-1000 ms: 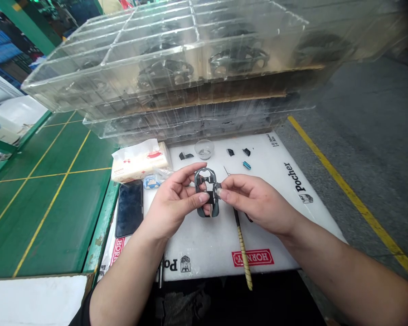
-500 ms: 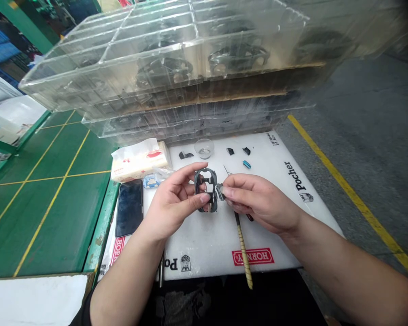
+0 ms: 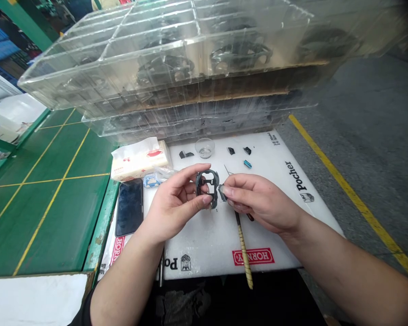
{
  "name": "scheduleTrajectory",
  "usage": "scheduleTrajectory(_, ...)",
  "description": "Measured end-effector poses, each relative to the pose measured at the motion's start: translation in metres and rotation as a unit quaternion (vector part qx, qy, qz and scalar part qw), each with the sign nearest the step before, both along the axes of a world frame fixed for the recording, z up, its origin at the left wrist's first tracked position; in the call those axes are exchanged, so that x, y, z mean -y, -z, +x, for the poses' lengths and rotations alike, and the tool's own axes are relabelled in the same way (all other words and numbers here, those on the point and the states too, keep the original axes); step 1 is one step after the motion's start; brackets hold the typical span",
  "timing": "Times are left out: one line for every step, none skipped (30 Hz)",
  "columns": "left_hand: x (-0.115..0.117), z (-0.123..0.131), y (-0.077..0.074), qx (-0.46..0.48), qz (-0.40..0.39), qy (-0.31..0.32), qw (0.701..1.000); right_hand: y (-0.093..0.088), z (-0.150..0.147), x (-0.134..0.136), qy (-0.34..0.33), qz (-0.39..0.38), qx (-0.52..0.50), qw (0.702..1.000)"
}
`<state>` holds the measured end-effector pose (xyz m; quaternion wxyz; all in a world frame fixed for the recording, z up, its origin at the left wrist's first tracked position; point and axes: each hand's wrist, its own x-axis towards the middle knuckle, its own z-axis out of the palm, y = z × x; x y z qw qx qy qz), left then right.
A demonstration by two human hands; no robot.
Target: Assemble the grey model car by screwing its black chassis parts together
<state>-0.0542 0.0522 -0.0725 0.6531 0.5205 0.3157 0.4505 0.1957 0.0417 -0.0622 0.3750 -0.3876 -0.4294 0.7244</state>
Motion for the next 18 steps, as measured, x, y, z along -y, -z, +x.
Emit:
scheduleTrajectory(0.0000, 0.0001, -0.0001, 0.001, -0.005, -0.001, 1.000, 0.0002, 0.0000, 0.0001, 0.000, 0.002, 0.002, 1.000)
scheduleTrajectory(-0.0002, 0.0003, -0.0002, 0.005, -0.012, 0.000, 1.000, 0.0004, 0.0000, 0.0001, -0.001, 0.005, 0.006, 1.000)
scheduleTrajectory(-0.0004, 0.0005, -0.0001, 0.013, -0.020, 0.003, 1.000, 0.0008, 0.0000, 0.0002, -0.001, 0.010, 0.010, 1.000)
scheduleTrajectory(-0.0007, 0.0007, 0.0001, 0.022, -0.029, 0.006, 0.999, 0.0011, 0.0001, 0.0002, -0.001, 0.016, 0.017, 1.000)
scheduleTrajectory(-0.0011, 0.0009, 0.0004, 0.031, -0.037, 0.010, 0.999, 0.0013, 0.0003, 0.0003, 0.002, 0.023, 0.027, 0.999)
scheduleTrajectory(-0.0015, 0.0010, 0.0008, 0.039, -0.043, 0.014, 0.998, 0.0013, 0.0004, 0.0005, 0.005, 0.032, 0.038, 0.999)
scheduleTrajectory(-0.0019, 0.0011, 0.0014, 0.043, -0.049, 0.016, 0.998, 0.0009, 0.0005, 0.0007, 0.009, 0.043, 0.052, 0.998)
scheduleTrajectory(-0.0024, 0.0011, 0.0021, 0.046, -0.053, 0.018, 0.997, 0.0002, 0.0006, 0.0010, 0.014, 0.054, 0.066, 0.996)
scheduleTrajectory(-0.0028, 0.0011, 0.0029, 0.049, -0.057, 0.020, 0.997, -0.0007, 0.0005, 0.0013, 0.020, 0.065, 0.078, 0.995)
scheduleTrajectory(-0.0034, 0.0010, 0.0037, 0.051, -0.059, 0.021, 0.997, -0.0019, 0.0003, 0.0016, 0.024, 0.075, 0.087, 0.993)
scheduleTrajectory(-0.0039, 0.0009, 0.0046, 0.054, -0.060, 0.023, 0.997, -0.0029, 0.0000, 0.0019, 0.028, 0.082, 0.093, 0.992)
scheduleTrajectory(-0.0045, 0.0008, 0.0055, 0.055, -0.061, 0.024, 0.996, -0.0038, -0.0003, 0.0023, 0.030, 0.086, 0.097, 0.991)
scheduleTrajectory(-0.0052, 0.0008, 0.0063, 0.057, -0.062, 0.024, 0.996, -0.0044, -0.0005, 0.0026, 0.032, 0.089, 0.101, 0.990)
scheduleTrajectory(-0.0058, 0.0008, 0.0071, 0.058, -0.063, 0.024, 0.996, -0.0046, -0.0007, 0.0028, 0.033, 0.090, 0.102, 0.990)
scheduleTrajectory(-0.0064, 0.0009, 0.0076, 0.061, -0.065, 0.024, 0.996, -0.0044, -0.0008, 0.0030, 0.034, 0.090, 0.101, 0.990)
scheduleTrajectory(-0.0070, 0.0011, 0.0079, 0.065, -0.068, 0.025, 0.995, -0.0040, -0.0008, 0.0031, 0.033, 0.088, 0.100, 0.991)
scheduleTrajectory(-0.0073, 0.0015, 0.0079, 0.069, -0.072, 0.026, 0.995, -0.0034, -0.0008, 0.0032, 0.032, 0.087, 0.096, 0.991)
scheduleTrajectory(-0.0075, 0.0021, 0.0074, 0.075, -0.078, 0.028, 0.994, -0.0028, -0.0008, 0.0032, 0.030, 0.086, 0.092, 0.992)
